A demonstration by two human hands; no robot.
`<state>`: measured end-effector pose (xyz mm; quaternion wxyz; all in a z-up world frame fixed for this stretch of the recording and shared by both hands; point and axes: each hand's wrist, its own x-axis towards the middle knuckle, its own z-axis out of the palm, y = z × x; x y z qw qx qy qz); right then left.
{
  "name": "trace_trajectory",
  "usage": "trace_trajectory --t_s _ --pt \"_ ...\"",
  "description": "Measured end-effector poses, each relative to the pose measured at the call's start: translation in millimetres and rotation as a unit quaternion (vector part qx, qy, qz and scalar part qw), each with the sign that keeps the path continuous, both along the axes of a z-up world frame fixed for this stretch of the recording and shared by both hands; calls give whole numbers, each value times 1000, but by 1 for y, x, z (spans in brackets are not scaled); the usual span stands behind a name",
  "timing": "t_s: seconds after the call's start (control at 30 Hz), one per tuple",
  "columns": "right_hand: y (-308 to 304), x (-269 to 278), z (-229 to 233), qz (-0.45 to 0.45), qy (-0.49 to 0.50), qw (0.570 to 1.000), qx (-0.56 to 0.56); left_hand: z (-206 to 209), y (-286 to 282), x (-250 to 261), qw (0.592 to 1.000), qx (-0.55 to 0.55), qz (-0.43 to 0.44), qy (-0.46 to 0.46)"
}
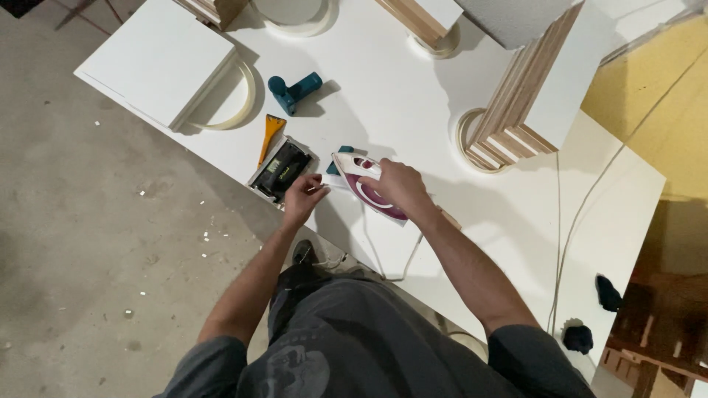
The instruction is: The person measures a wooden board with a ruler, then applies a strip of edge banding to the board's edge. They use a household iron to press the banding onto the wood. Finally, they trim the excess banding using a utility knife and a specialized edge trimmer tool.
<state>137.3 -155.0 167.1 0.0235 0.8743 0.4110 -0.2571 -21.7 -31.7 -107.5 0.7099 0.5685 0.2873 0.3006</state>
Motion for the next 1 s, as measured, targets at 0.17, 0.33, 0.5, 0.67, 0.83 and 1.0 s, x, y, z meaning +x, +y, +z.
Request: trace_trajectory --t_s 0.17,0.33,0.5,0.67,0.83,1.0 --pt "15 -6 -12 22 -6 1000 6 18 -13 -4 999 33 5 21" --pt "14 -9 -5 16 3 1000 21 16 -20 5 999 -31 26 16" --pt "1 3 -12 9 2 1000 0 37 -25 14 990 -8 43 131" --pt "-36 24 -4 -20 -9 1000 -13 49 -25 14 988 -16 39 148" --pt "-81 52 6 -53 -19 998 -21 33 -23 18 986 -11 42 159" --pt "-123 81 6 -87 -32 995 -36 26 -22 20 986 -11 68 150"
